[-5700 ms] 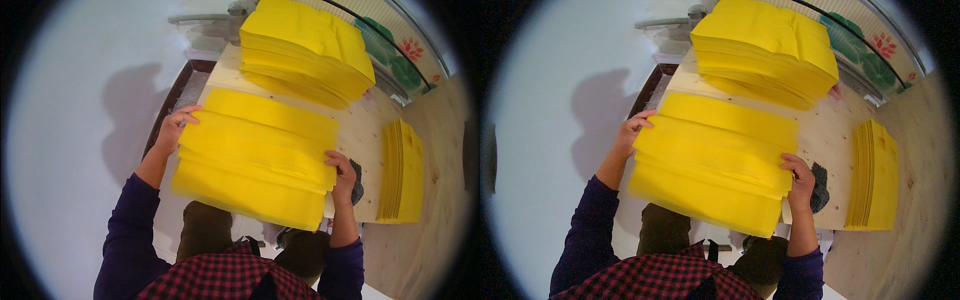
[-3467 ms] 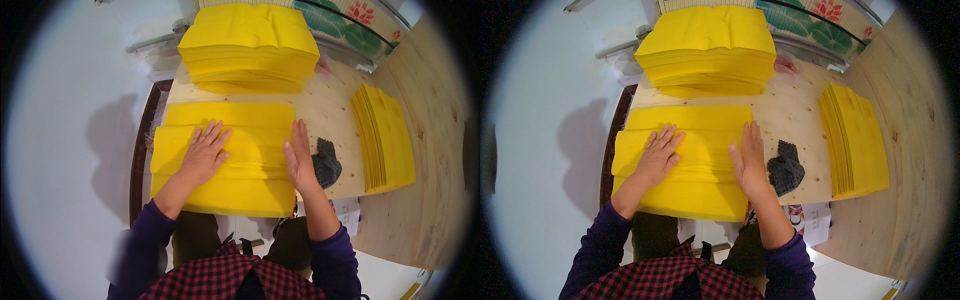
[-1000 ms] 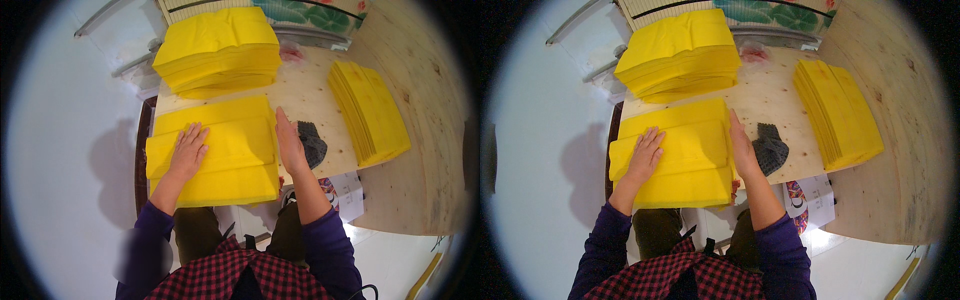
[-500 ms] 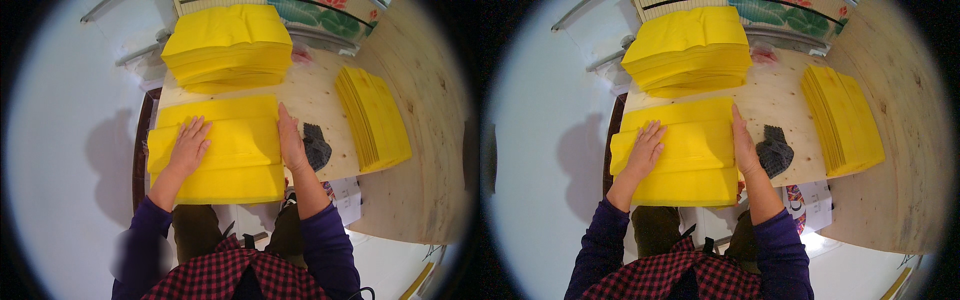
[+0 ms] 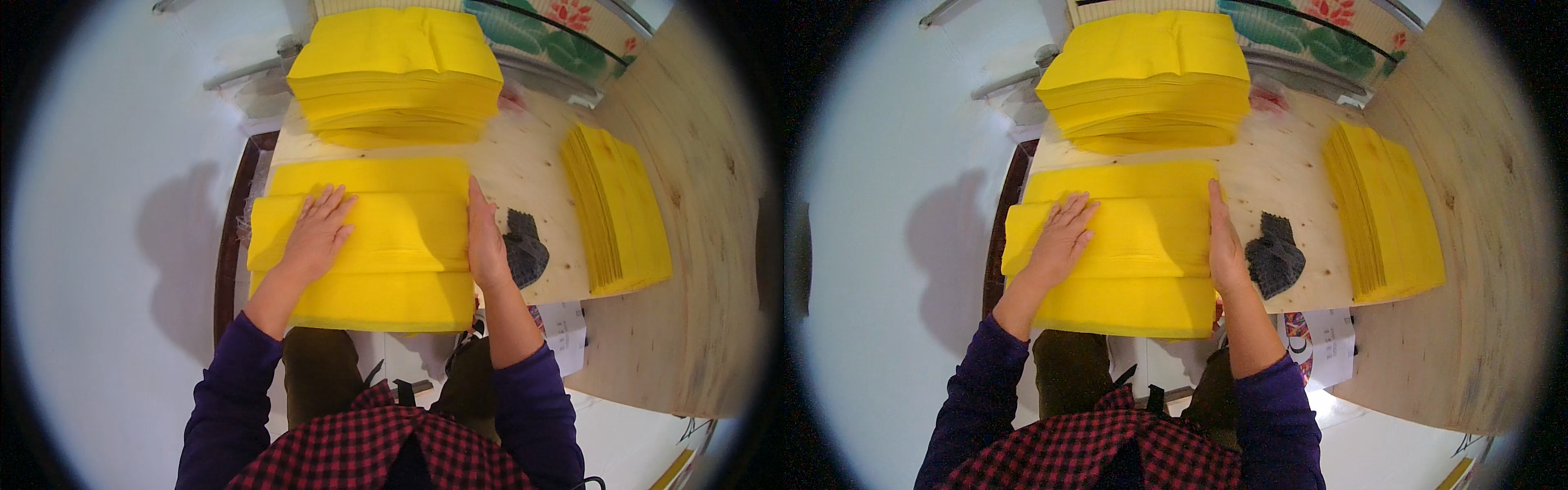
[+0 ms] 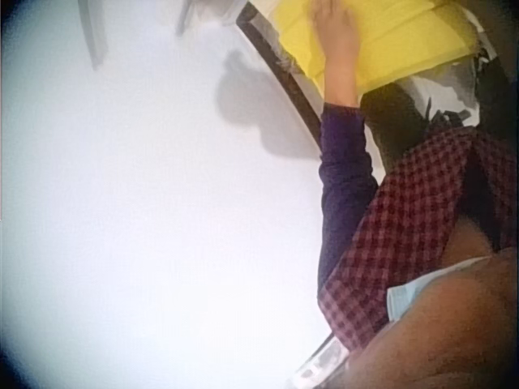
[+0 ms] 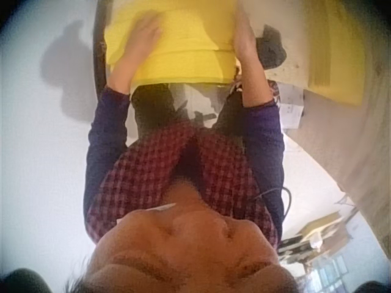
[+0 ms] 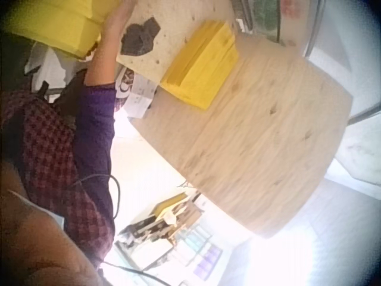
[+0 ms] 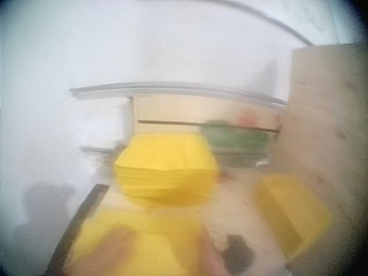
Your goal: The person folds yellow paper sheets on a table, aligning edges and creasing folds by hand. They repeatedly pick up sheets, fold them in half, and stack the finished pieces.
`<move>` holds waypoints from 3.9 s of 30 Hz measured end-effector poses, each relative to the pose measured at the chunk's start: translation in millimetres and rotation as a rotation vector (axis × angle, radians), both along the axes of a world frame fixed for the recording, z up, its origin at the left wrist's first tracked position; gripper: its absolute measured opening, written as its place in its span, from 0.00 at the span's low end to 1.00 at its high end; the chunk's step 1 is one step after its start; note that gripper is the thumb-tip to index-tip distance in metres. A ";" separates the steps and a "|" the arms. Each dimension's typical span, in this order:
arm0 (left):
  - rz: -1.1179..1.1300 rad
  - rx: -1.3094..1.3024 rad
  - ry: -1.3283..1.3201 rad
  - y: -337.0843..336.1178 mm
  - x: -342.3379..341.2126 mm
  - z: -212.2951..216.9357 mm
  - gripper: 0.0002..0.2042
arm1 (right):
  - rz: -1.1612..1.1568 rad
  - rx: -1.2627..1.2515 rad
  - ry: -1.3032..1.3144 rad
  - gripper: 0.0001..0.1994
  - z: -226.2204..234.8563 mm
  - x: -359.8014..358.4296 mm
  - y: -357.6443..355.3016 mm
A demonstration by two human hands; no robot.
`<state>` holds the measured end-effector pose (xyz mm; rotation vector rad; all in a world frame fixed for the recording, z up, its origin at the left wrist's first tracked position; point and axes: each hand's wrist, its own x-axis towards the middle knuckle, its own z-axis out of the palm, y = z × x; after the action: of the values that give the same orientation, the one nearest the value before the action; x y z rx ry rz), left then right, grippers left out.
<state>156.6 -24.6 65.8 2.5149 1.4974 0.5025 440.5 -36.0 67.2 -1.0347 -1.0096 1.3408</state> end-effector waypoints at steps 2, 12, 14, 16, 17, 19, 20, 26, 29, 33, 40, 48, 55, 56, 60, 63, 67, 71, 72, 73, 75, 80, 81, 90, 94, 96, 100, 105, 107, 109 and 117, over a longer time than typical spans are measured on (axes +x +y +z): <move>-0.006 -0.017 0.018 -1.4 3.7 1.9 0.23 | 0.000 -0.014 -0.071 0.32 -2.7 1.4 -1.8; -0.093 -0.055 0.022 -8.9 43.5 -3.1 0.27 | 0.041 0.243 -0.567 0.33 -11.7 -3.2 -9.2; -0.090 -0.062 0.042 -8.9 44.5 -5.9 0.27 | 0.051 0.279 -0.749 0.33 -15.3 -5.2 -9.1; -0.082 -0.071 0.057 -9.9 43.2 -8.4 0.27 | 0.075 0.290 -0.994 0.34 -18.8 -7.0 -9.1; -0.084 -0.063 0.055 -10.4 42.8 -9.2 0.27 | 0.091 0.293 -1.116 0.35 -20.2 -7.9 -9.0; -0.085 -0.055 0.058 -10.8 42.3 -10.2 0.28 | 0.107 0.294 -1.300 0.35 -23.0 -9.9 -8.9; -0.081 -0.060 0.055 -11.5 42.2 -10.0 0.27 | 0.108 0.290 -1.362 0.35 -24.2 -11.2 -9.7; 0.019 -0.094 -0.032 -5.5 59.9 3.4 0.27 | 0.086 0.310 -1.462 0.36 -24.8 -15.5 -13.2; 0.069 -0.099 -0.027 5.4 73.6 9.3 0.28 | 0.089 0.317 -1.462 0.36 -23.7 -15.8 -12.8; 0.178 -0.170 0.051 8.5 65.9 3.4 0.31 | 0.080 0.281 -1.507 0.37 -23.7 -17.3 -13.1; 0.452 -0.188 0.178 -6.2 16.7 -13.9 0.38 | 0.094 0.275 -1.635 0.38 -23.9 -22.8 -15.7; 0.747 -0.300 0.101 -16.0 -46.2 -23.1 0.39 | 0.092 0.260 -1.645 0.39 -20.4 -27.6 -15.2; 0.885 -0.226 0.206 -27.9 -90.1 -2.6 0.38 | 0.061 0.277 -1.603 0.40 -23.7 -26.4 -18.0; 0.831 -0.131 0.210 -27.5 -86.1 1.7 0.38 | 0.060 0.278 -1.600 0.40 -24.4 -26.2 -18.2; 0.584 -0.042 0.128 -11.1 -19.7 16.9 0.36 | 0.062 0.297 -1.597 0.40 -25.3 -25.4 -18.0; 0.351 -0.145 0.056 4.8 60.7 23.9 0.35 | 0.068 0.277 -1.643 0.40 -25.6 -25.0 -16.4; 0.259 -0.241 -0.019 26.8 101.8 20.0 0.35 | 0.080 0.286 -1.665 0.38 -27.9 -23.7 -15.4; 0.420 -0.253 0.058 33.5 76.2 2.2 0.36 | 0.070 0.267 -1.639 0.40 -27.9 -24.8 -15.6; 0.443 -0.249 0.069 32.0 68.4 -2.1 0.36 | 0.070 0.261 -1.648 0.40 -27.2 -25.8 -15.6; 0.464 -0.247 0.081 29.3 60.7 -5.8 0.36 | 0.079 0.258 -1.643 0.40 -26.2 -26.2 -16.3; 0.534 -0.220 0.102 23.4 46.7 -10.6 0.37 | 0.085 0.246 -1.638 0.40 -23.7 -27.2 -17.0; 0.701 -0.219 0.149 19.0 11.5 -17.7 0.39 | 0.108 0.246 -1.644 0.40 -21.6 -27.4 -16.8; 0.726 -0.228 0.158 20.6 2.0 -19.4 0.40 | 0.113 0.242 -1.648 0.41 -22.2 -26.8 -17.2; 0.893 -0.413 0.127 11.6 -72.6 -19.4 0.37 | 0.115 0.279 -1.684 0.40 -24.7 -29.5 -15.8; 0.925 -0.368 0.248 2.3 -88.3 -6.3 0.35 | 0.176 0.242 -1.643 0.38 -3.1 -27.8 -14.6; 0.858 -0.264 0.273 4.0 -85.2 1.0 0.33 | 0.162 0.235 -1.628 0.37 12.9 -30.4 -11.5; 0.587 -0.074 0.285 15.6 -37.6 3.4 0.31 | 0.294 0.377 -1.369 0.36 19.1 -87.5 11.9; 0.436 -0.162 0.144 18.0 -0.7 -13.7 0.31 | 0.307 0.327 -1.506 0.37 -6.6 -141.4 18.2; 0.456 -0.182 0.163 12.5 -4.5 -22.8 0.31 | 0.306 0.333 -1.677 0.38 -14.0 -132.4 9.3; 0.497 -0.166 0.164 12.4 -19.1 -26.7 0.32 | 0.274 0.266 -1.710 0.38 -15.9 -114.1 6.6; 0.795 -0.348 0.137 -0.4 -84.5 -20.2 0.31 | 0.106 0.116 -1.634 0.33 -14.6 -41.4 1.8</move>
<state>72.1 -25.0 45.6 1.6555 2.3749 0.1316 399.1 -34.2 52.5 -2.0031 -2.2484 0.2172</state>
